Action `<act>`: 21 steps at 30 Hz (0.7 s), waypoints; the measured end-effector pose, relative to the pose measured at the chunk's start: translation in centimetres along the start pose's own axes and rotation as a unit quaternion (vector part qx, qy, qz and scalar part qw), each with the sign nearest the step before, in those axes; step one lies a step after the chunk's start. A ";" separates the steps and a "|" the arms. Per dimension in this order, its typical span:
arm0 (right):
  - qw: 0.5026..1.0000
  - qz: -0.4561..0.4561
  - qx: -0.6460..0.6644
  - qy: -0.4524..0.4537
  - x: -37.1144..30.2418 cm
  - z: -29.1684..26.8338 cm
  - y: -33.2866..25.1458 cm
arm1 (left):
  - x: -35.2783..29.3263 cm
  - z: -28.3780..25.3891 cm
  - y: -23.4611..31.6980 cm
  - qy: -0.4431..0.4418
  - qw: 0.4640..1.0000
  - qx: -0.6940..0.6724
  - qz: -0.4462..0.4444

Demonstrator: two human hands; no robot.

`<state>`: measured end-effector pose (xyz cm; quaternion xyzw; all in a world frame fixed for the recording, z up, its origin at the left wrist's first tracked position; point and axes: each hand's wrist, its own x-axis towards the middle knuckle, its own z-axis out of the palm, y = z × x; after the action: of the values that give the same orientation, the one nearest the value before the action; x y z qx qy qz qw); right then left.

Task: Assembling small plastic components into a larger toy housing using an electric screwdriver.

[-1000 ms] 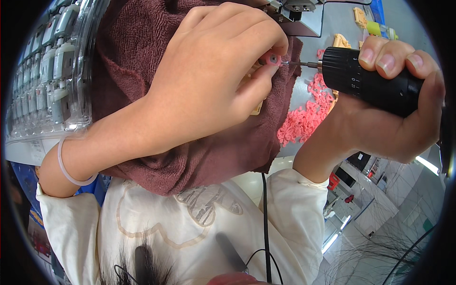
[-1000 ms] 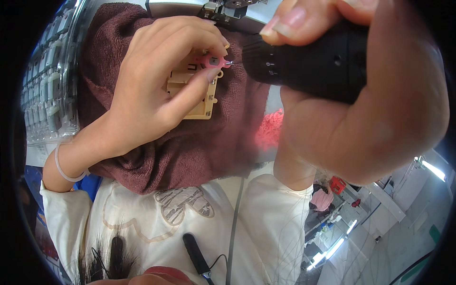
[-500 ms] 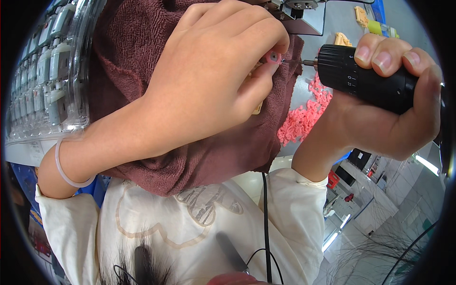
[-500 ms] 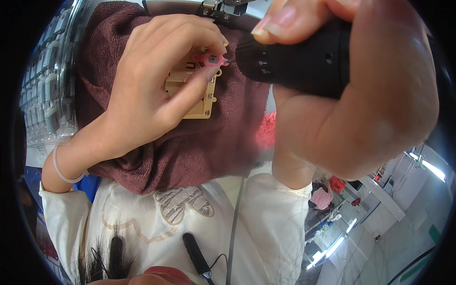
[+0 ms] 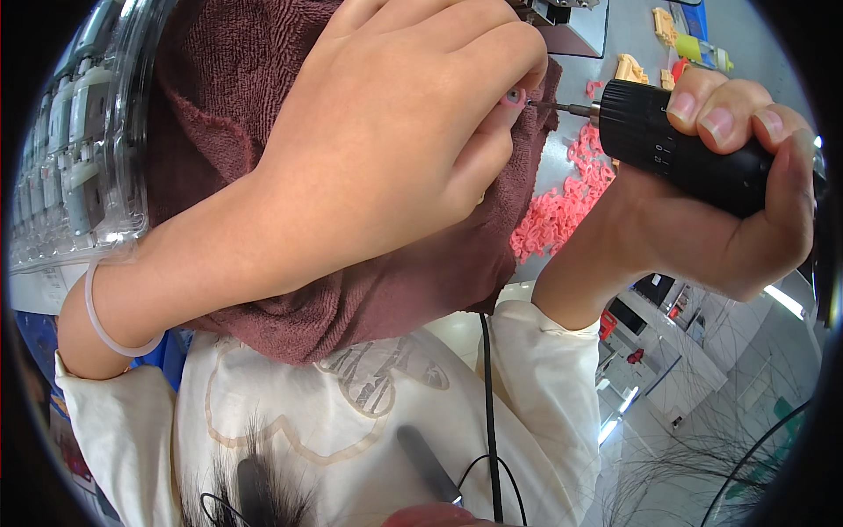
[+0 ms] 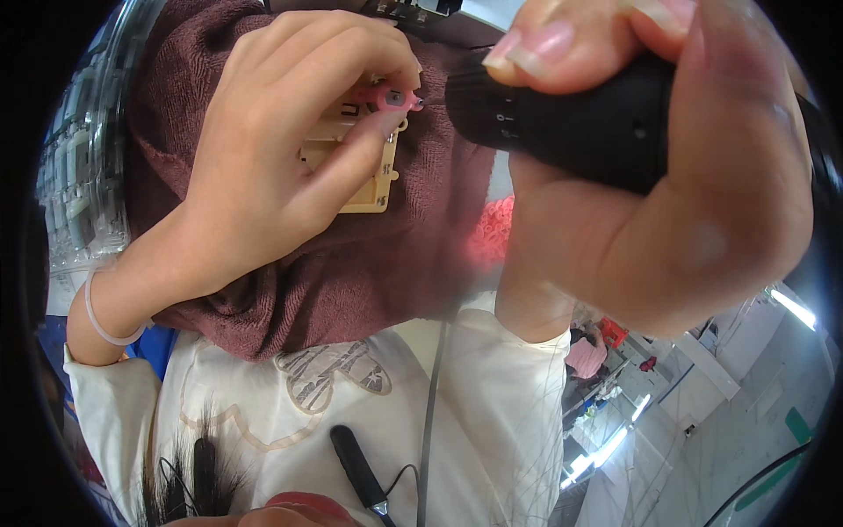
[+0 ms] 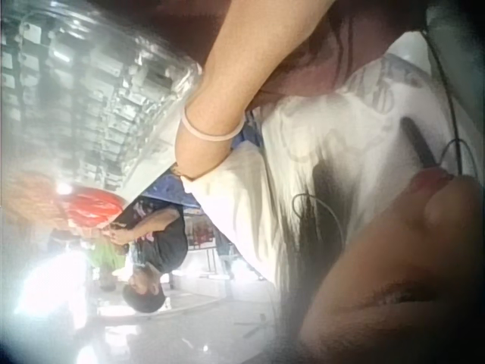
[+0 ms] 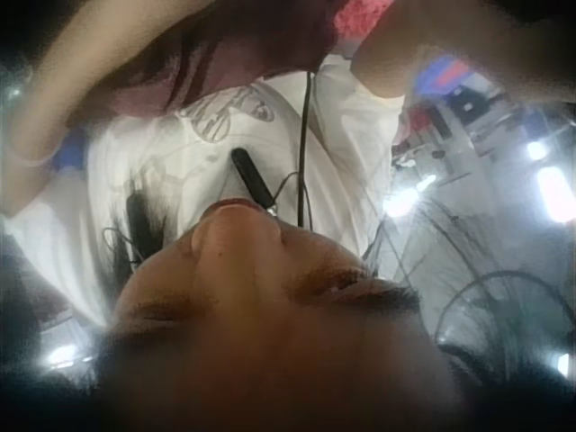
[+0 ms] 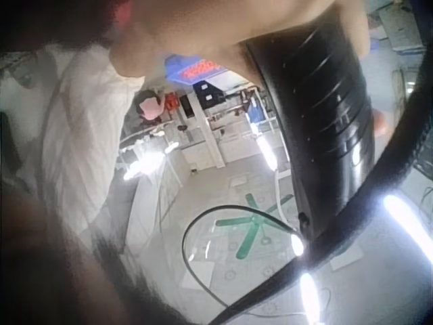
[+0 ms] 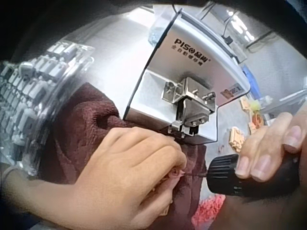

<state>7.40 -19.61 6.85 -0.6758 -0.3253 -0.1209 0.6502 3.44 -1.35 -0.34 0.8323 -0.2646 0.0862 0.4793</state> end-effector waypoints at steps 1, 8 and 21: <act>1.000 0.000 -0.001 -0.001 0.0 0.0 0.0 | -0.2 0.8 -0.6 0.044 0.998 0.006 0.038; 1.000 0.007 -0.015 0.010 -0.3 0.4 -0.3 | 0.1 -0.3 0.3 0.017 1.000 0.001 0.009; 0.999 -0.001 0.024 0.047 -1.0 0.6 0.3 | -0.2 1.0 -0.2 0.040 0.999 -0.019 0.020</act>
<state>6.65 -19.28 5.99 -0.6536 -0.2977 -0.1454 0.6805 3.24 -2.02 -1.04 0.8137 -0.2634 0.1241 0.5030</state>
